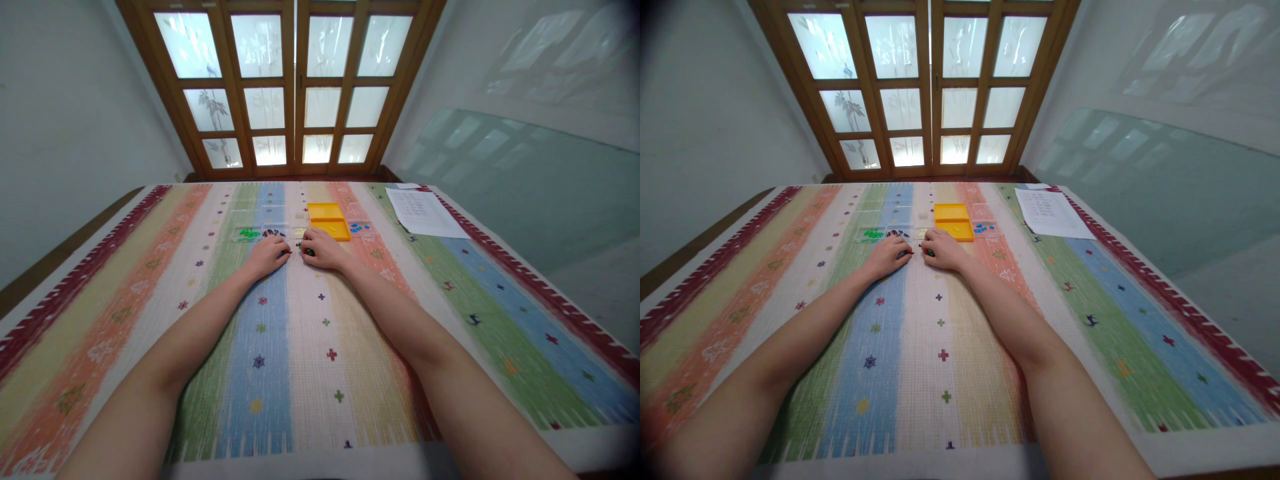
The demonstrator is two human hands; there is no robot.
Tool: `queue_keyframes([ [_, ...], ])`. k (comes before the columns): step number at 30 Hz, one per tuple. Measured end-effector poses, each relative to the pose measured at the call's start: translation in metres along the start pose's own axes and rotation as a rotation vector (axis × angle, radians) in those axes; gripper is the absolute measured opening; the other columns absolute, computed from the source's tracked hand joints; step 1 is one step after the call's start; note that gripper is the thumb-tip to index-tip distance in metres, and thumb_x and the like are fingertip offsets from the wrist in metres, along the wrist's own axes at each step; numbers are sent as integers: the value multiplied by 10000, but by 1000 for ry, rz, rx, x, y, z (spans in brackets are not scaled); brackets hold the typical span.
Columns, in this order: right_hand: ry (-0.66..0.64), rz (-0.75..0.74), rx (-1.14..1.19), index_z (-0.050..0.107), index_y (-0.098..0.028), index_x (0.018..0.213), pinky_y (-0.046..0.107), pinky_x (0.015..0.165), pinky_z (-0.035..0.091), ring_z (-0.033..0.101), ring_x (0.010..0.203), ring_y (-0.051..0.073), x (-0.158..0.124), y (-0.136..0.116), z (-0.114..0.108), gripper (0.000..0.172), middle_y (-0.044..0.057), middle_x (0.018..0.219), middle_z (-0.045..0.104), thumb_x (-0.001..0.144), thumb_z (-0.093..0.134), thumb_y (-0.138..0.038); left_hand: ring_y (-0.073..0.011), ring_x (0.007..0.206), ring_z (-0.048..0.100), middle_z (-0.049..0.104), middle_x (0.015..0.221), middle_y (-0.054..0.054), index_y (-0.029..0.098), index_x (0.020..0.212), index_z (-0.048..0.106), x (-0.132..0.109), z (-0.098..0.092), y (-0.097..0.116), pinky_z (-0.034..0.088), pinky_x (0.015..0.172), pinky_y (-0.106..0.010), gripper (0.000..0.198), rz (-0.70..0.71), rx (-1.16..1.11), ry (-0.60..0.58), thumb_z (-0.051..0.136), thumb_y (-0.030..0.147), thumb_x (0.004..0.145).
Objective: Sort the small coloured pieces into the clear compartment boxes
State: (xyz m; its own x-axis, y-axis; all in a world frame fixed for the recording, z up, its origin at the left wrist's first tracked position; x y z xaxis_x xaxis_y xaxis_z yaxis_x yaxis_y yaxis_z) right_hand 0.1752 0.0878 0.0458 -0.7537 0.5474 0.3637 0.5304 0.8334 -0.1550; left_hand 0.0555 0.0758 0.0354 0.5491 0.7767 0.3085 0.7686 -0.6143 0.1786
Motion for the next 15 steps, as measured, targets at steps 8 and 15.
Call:
queue_keyframes([
  [8,60,8,95,686,-211,901,379,885,406,526,986,258,2,1,4,65,85,998,617,917,627,-235,-256,999,635,707,991,-82,222,996,773,3,5,-6,485,876,-378,204,-79,-3,-19,583,296,993],
  [15,217,142,87,679,-221,912,389,888,408,548,969,262,-3,25,-7,89,80,974,657,963,620,-264,-254,981,648,733,996,-85,213,995,753,1,-1,-15,483,861,-370,187,-144,-42,33,589,303,996],
])
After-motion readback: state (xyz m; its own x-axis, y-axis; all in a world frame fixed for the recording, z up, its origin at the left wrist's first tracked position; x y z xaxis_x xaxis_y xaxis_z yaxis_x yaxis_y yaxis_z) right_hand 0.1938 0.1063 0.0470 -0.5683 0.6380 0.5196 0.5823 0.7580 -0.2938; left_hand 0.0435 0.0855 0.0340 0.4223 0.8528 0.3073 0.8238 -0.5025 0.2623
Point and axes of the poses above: each hand's wrist, its own x-axis towards the middle knuckle, its own z-axis out of the palm, y = z × x, the point moved 10 cm from there along x, towards the middle knuckle
